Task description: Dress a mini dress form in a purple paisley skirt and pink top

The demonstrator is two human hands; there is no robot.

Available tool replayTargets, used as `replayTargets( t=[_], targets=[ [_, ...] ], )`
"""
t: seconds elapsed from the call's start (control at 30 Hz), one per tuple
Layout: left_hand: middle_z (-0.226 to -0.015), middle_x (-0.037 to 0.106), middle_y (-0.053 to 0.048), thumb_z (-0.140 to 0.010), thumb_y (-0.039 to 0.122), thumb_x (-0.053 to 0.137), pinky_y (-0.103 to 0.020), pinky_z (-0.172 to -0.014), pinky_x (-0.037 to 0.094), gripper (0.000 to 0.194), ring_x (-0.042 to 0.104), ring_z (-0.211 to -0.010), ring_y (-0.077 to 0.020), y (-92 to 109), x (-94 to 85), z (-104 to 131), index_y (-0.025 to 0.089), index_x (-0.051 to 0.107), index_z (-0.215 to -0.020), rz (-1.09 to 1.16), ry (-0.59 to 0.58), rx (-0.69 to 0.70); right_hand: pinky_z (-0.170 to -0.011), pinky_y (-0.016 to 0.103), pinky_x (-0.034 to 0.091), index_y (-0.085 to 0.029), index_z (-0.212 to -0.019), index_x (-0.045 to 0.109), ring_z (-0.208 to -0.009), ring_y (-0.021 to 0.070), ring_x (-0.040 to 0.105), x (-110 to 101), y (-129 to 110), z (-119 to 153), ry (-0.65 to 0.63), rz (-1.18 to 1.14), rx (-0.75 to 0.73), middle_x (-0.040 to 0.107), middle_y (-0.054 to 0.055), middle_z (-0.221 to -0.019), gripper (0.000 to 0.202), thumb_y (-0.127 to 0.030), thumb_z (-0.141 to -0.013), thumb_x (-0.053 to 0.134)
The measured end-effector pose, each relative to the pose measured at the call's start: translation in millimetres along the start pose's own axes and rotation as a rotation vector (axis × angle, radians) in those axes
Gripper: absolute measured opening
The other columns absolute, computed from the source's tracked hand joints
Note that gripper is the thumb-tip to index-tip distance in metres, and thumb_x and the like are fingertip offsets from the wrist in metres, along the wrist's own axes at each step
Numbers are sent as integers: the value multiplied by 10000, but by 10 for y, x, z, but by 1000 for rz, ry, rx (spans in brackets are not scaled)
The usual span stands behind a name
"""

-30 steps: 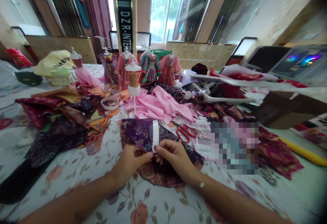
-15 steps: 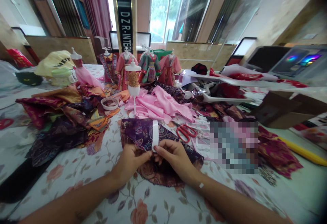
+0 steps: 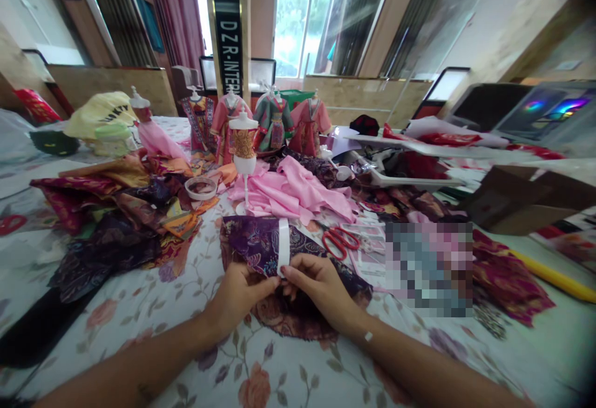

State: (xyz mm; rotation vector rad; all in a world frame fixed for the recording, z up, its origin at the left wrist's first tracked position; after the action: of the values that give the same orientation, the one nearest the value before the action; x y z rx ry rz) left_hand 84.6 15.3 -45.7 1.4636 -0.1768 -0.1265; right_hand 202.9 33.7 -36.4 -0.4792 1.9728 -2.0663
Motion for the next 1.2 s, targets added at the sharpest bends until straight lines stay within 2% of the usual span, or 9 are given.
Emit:
replayTargets(
  t=[0.17,0.43,0.9,1.07,1.2],
  targets=[
    [-746,707,-51,-737,313,655,-265,-652,497,205,634,-675,-172,6,-13,15,118,678,-794,-41,15,-16,-475,211,420,-157,-657,593,-464,84,529,24,-22,13,-13,-10,-6,608,-19,-543,308,-446,-724,677],
    [-768,714,-58,-733,333,676,-278,-722,497,224,641,-721,-173,-25,26,-12,120,697,-798,53,-52,10,-470,202,407,-152,-656,583,-450,77,521,-4,-17,15,19,-8,13,613,-17,-534,302,-429,-740,671],
    [-780,710,-64,-742,288,661,-266,-674,492,200,629,-693,-164,-32,-25,-4,103,679,-813,-12,11,-11,-469,200,422,-146,-673,594,-461,78,528,14,-9,10,-10,-13,-26,608,-19,-546,290,-416,-741,673],
    [-773,706,-60,-759,260,638,-283,-703,496,181,634,-708,-169,-9,31,-7,105,679,-841,67,-49,4,-470,204,422,-150,-667,593,-462,80,526,23,2,7,-14,8,-16,604,-18,-547,297,-427,-740,669],
    [-729,698,-60,-759,261,634,-268,-660,488,172,627,-673,-164,-12,30,3,99,683,-788,44,-48,-9,-462,203,408,-155,-651,584,-457,77,512,31,-9,11,-10,12,3,594,-23,-539,307,-437,-730,675]
  ],
)
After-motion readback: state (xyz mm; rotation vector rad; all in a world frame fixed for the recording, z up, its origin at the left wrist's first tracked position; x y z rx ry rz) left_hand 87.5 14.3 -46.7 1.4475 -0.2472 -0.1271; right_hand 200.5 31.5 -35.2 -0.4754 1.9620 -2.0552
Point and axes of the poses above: each hand's wrist, its own z-axis away from the middle knuckle, its own x-axis out of the palm, y = z × x, the point moved 8 cm from there along -z, towards the middle knuckle
